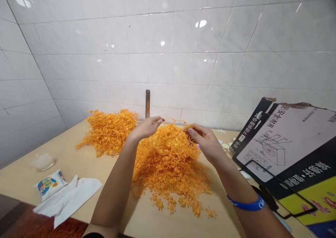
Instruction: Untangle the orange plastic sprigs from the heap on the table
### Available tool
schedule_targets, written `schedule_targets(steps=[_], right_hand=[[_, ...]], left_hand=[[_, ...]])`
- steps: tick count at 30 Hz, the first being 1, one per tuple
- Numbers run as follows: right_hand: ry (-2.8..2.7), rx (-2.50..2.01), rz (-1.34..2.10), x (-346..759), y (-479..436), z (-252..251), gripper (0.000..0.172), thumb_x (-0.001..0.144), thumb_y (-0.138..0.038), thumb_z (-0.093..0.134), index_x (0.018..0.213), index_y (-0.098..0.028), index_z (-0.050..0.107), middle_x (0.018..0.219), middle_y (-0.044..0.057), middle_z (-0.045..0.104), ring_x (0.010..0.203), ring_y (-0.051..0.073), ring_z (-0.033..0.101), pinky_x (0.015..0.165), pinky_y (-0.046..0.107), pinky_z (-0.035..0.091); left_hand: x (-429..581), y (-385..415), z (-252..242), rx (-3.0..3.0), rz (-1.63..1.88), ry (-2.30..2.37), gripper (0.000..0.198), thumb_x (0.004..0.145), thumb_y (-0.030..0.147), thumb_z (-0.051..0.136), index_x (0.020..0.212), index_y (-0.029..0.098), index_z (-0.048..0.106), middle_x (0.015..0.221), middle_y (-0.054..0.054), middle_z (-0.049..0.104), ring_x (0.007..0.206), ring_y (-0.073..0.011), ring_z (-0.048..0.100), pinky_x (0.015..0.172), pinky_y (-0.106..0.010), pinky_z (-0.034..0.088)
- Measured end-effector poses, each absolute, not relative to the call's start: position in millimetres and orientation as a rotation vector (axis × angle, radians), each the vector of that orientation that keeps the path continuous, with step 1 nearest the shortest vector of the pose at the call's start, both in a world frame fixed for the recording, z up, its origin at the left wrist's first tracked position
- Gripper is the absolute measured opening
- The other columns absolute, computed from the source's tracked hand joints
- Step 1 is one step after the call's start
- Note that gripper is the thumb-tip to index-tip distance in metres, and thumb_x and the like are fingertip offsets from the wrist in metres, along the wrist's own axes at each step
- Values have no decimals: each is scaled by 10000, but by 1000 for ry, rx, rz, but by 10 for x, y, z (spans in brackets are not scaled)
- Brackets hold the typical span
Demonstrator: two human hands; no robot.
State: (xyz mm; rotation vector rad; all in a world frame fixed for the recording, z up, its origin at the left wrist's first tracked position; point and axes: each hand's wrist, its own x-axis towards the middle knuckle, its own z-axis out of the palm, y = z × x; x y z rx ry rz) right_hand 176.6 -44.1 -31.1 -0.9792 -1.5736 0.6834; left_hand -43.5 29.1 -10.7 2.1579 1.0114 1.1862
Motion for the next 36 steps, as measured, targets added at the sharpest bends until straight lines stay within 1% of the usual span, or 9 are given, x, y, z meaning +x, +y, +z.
schedule_targets(steps=[3,9,15,19,22,25,29,33,36], right_hand=[[-1562,-999,685,1686,-414,-287,406,826,-549,622,706,-163,585,619,-10,471,568,121,438,489,234,362],[-1563,-751,774,1412,-535,-91,394,842,-520,645,673,-177,548,571,-41,389,510,91,339,453,231,266],[-1596,-647,747,1231,-641,-43,344,945,-485,517,778,-188,570,685,-1,482,575,114,436,494,249,354],[-1745,-591,605,1213,-758,-7,122,958,-306,534,926,-203,591,796,19,525,728,149,509,598,268,425],[-1879,-517,683,1226,-840,20,138,940,-286,570,844,-188,579,742,11,516,669,139,487,549,258,400],[-1853,-535,723,1218,-847,2,209,934,-269,580,752,-178,536,664,-12,476,584,110,419,484,239,333],[-1781,-482,751,1193,-817,-45,263,939,-237,545,690,-184,477,623,-32,393,541,95,351,457,236,271],[-1847,-470,719,1198,-878,-30,306,944,-233,505,647,-184,445,605,-35,354,536,95,326,478,250,261],[-2002,-457,728,1221,-909,-15,312,945,-213,490,638,-181,446,586,-36,381,535,93,344,514,258,282]], left_hand=[[-347,146,-1,2076,1288,935,392,966,442,407,1131,214,680,1263,-100,646,1196,-244,572,974,-369,468],[-212,-264,127,2108,1029,553,424,901,407,589,1306,285,591,1333,-53,606,1177,-229,593,967,-356,510],[-177,-418,191,1975,1426,447,207,923,266,565,1010,239,751,1212,-34,679,1133,-237,622,934,-371,536],[-244,-589,296,2021,1424,461,126,866,263,652,906,271,771,1376,17,565,1200,-290,583,885,-390,560],[-272,-659,341,2056,1458,442,93,838,263,688,867,278,775,1437,33,502,1265,-304,530,902,-372,555],[-233,-675,318,2040,1531,434,99,852,233,673,841,256,769,1273,-10,641,1209,-259,580,904,-335,555],[-130,-726,257,1902,1531,457,142,892,226,620,828,196,743,898,-37,742,907,-195,703,754,-284,583],[-113,-681,229,1742,1563,473,216,904,326,605,763,181,682,692,-3,675,702,-148,699,636,-238,561],[-186,-510,230,1581,1654,536,310,939,441,519,777,200,628,496,58,502,498,-94,616,572,-213,533]])
